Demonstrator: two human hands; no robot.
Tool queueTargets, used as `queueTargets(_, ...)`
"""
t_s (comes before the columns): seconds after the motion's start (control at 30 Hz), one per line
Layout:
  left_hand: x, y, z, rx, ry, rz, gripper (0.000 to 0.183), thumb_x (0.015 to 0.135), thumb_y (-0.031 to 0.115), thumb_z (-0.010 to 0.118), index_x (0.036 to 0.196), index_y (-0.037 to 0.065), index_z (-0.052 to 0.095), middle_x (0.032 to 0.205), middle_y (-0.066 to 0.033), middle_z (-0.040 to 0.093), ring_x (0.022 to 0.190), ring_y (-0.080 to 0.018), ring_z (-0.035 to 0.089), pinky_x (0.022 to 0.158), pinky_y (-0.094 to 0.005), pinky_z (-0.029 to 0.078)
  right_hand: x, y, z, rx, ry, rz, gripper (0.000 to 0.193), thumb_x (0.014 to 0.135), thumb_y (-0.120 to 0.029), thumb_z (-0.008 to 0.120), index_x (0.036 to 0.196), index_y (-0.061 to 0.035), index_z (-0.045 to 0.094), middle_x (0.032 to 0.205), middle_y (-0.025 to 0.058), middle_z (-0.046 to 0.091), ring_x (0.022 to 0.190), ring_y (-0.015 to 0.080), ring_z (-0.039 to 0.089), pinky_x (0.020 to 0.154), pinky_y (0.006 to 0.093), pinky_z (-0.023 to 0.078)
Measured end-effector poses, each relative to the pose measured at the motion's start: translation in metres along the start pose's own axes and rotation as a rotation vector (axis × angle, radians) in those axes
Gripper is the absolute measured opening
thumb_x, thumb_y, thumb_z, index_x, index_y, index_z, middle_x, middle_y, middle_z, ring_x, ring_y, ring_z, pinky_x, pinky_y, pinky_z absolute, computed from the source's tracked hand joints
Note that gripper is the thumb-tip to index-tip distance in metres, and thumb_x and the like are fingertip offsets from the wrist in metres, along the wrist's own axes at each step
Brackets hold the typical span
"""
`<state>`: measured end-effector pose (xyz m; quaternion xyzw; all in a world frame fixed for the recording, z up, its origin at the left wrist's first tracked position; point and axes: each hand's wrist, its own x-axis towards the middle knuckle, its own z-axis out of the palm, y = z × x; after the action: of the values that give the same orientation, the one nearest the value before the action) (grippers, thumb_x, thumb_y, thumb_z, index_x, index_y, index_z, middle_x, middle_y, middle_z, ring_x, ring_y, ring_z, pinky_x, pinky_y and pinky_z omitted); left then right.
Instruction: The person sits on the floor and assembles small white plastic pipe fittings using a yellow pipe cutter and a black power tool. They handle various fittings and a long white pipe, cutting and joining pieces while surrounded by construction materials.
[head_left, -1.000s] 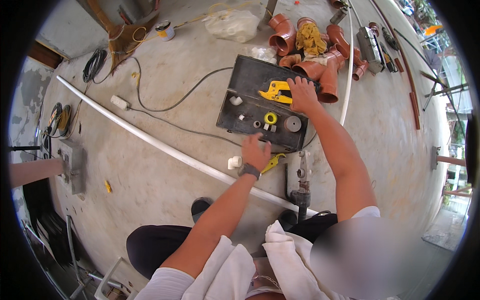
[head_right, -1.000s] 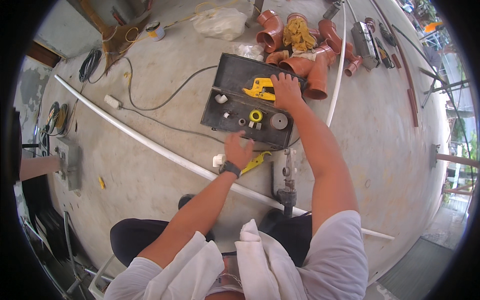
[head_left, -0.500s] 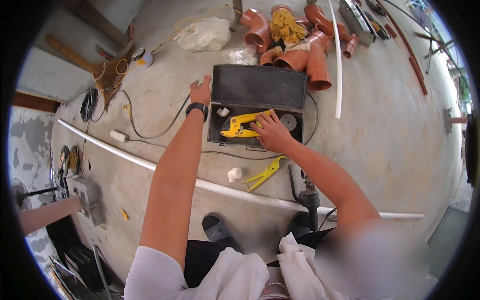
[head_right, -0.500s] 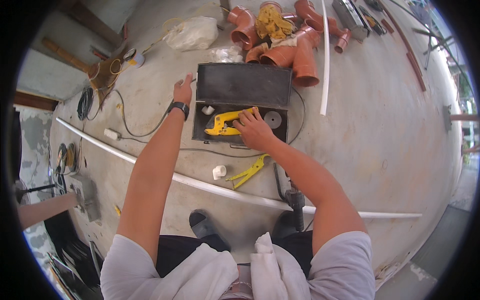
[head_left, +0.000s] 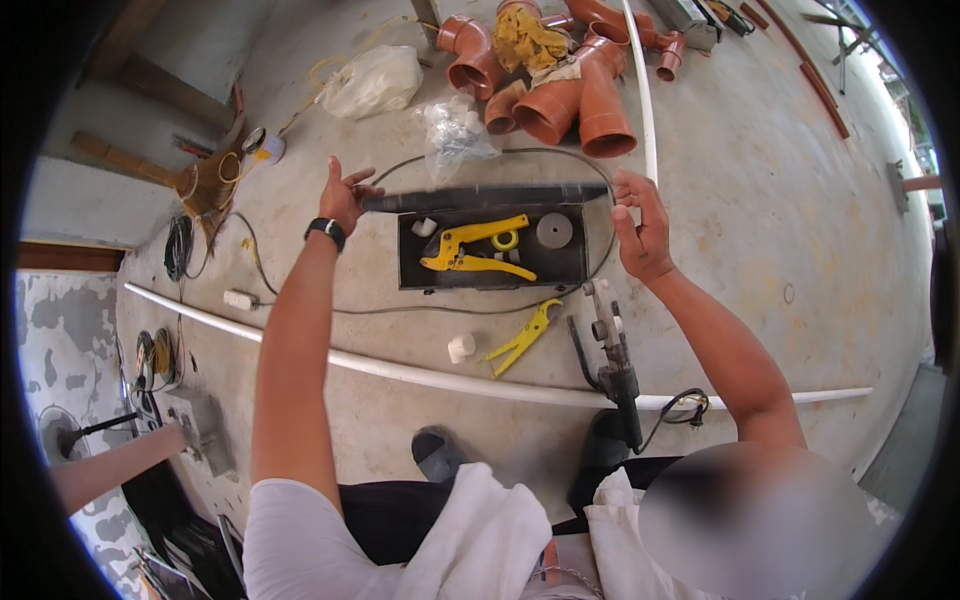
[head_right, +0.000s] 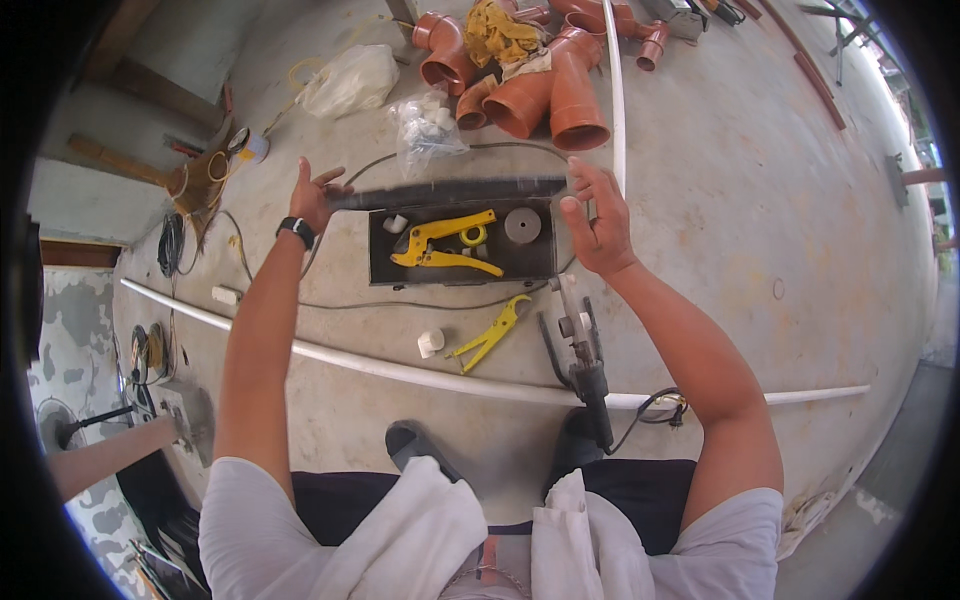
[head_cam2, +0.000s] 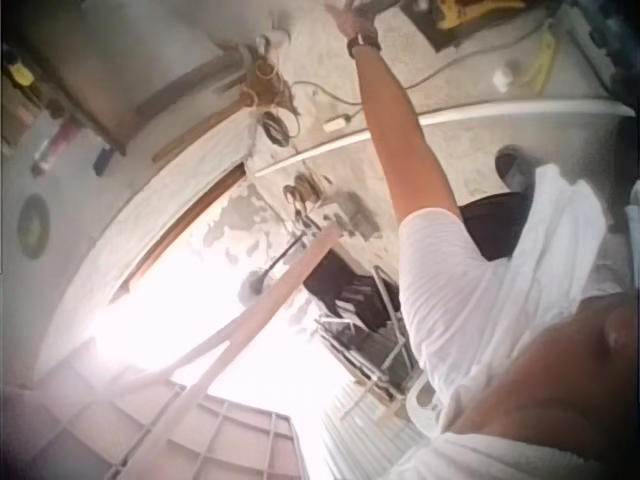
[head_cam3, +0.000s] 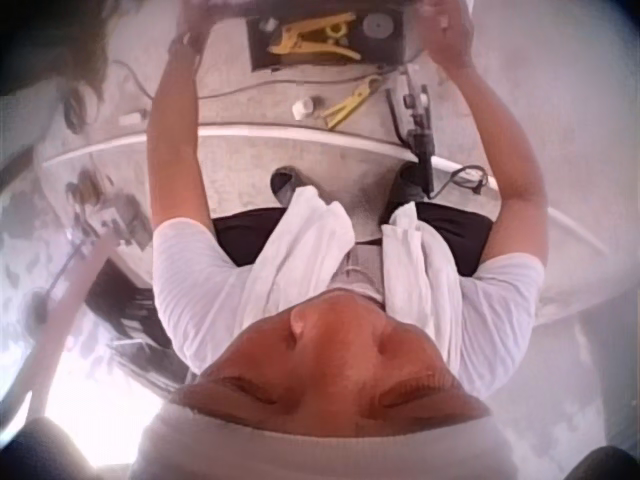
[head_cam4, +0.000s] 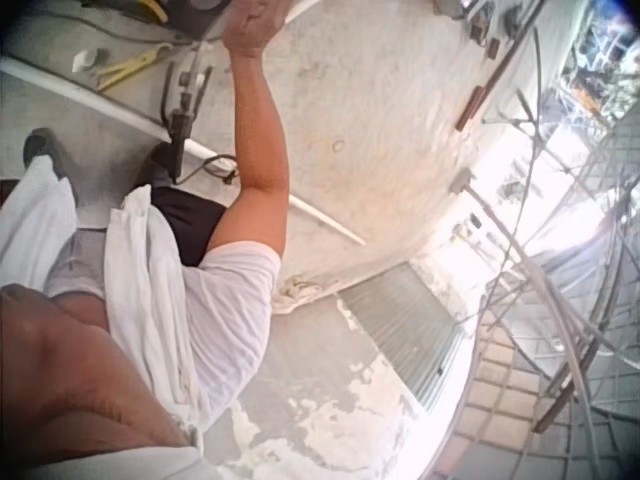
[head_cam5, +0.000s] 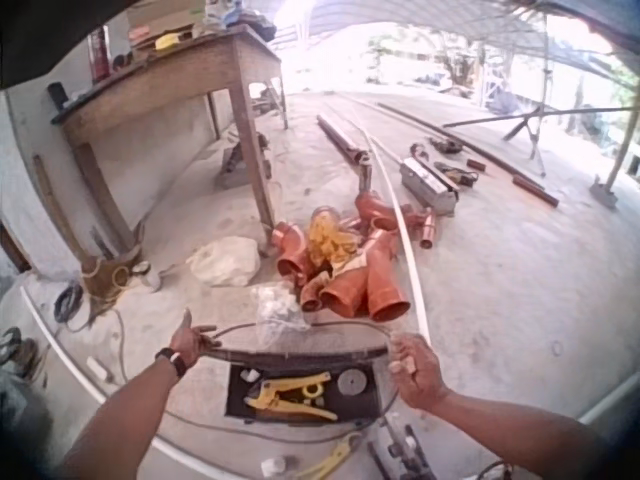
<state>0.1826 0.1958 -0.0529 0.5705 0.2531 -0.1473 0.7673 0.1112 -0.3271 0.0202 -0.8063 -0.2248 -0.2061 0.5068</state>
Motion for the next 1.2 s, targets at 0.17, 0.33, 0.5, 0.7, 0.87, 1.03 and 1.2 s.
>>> queueTargets(0.17,-0.070,-0.044,-0.036,0.661,0.120,-0.177,0.094,0.093,0.081,0.044,0.143,0.001,0.053,0.101,-0.0130,0.070,0.106,-0.0302,0.065,0.099,-0.0448,0.045,-0.012,0.021,0.003,-0.139,-0.307,0.553,0.066,0.093,-0.047,0.070,0.132,0.0051,0.059,0.114,0.0226,0.067,0.103,0.0311,0.067,0.087,0.0389,0.052)
queueTargets(0.33,-0.135,-0.112,-0.028,0.426,0.151,-0.328,0.090,0.095,0.068,0.057,0.154,0.002,0.039,0.149,-0.0217,0.046,0.135,-0.0356,0.049,0.109,-0.0552,0.042,-0.027,0.045,0.024,-0.357,-0.660,0.830,0.069,0.084,-0.055,0.076,0.112,0.0078,0.070,0.107,0.0272,0.072,0.102,0.0352,0.071,0.087,0.0429,0.054)
queueTargets(0.5,-0.120,-0.166,-0.001,0.044,0.253,-0.133,0.063,0.105,0.052,0.050,0.150,0.007,0.047,0.146,-0.0100,0.054,0.130,-0.0279,0.051,0.104,-0.0489,0.045,-0.018,0.028,0.068,-0.207,-0.596,0.946,0.047,0.085,-0.039,0.080,0.105,0.0033,0.075,0.099,0.0173,0.075,0.091,0.0246,0.071,0.081,0.0383,0.054)
queueTargets(0.7,-0.110,-0.139,-0.024,0.106,0.412,-0.109,0.057,0.106,0.045,0.050,0.146,0.005,0.053,0.140,-0.0075,0.059,0.121,-0.0236,0.055,0.103,-0.0436,0.044,-0.021,0.057,0.118,-0.077,-0.502,0.855,0.050,0.086,-0.025,0.077,0.126,0.0026,0.064,0.110,0.0196,0.073,0.103,0.0284,0.070,0.090,0.0375,0.052)
queueTargets(0.87,-0.113,-0.134,-0.027,0.327,0.303,0.019,0.057,0.100,0.039,0.063,0.141,-0.001,0.056,0.130,-0.0117,0.067,0.117,-0.0206,0.059,0.100,-0.0367,0.045,-0.003,0.028,0.156,-0.029,-0.429,1.103,0.052,0.090,-0.012,0.072,0.137,0.0014,0.055,0.119,0.0158,0.069,0.108,0.0236,0.066,0.095,0.0360,0.049)
queueTargets(1.03,-0.129,-0.127,-0.060,0.153,0.403,0.075,0.059,0.096,0.039,0.071,0.138,-0.002,0.059,0.121,-0.0095,0.070,0.107,-0.0178,0.063,0.091,-0.0325,0.048,-0.003,-0.006,0.179,0.148,-0.421,0.885,0.052,0.091,-0.008,0.070,0.139,-0.0008,0.053,0.121,0.0122,0.068,0.105,0.0204,0.065,0.093,0.0331,0.049)
queueTargets(1.2,-0.116,-0.084,-0.133,0.094,0.681,0.347,0.053,0.094,0.032,0.076,0.131,-0.005,0.064,0.117,-0.0099,0.072,0.104,-0.0167,0.063,0.094,-0.0298,0.048,0.050,-0.040,0.274,0.313,-0.315,0.759,0.058,0.091,-0.011,0.072,0.143,-0.0010,0.049,0.116,0.0102,0.067,0.096,0.0141,0.063,0.080,0.0292,0.051)
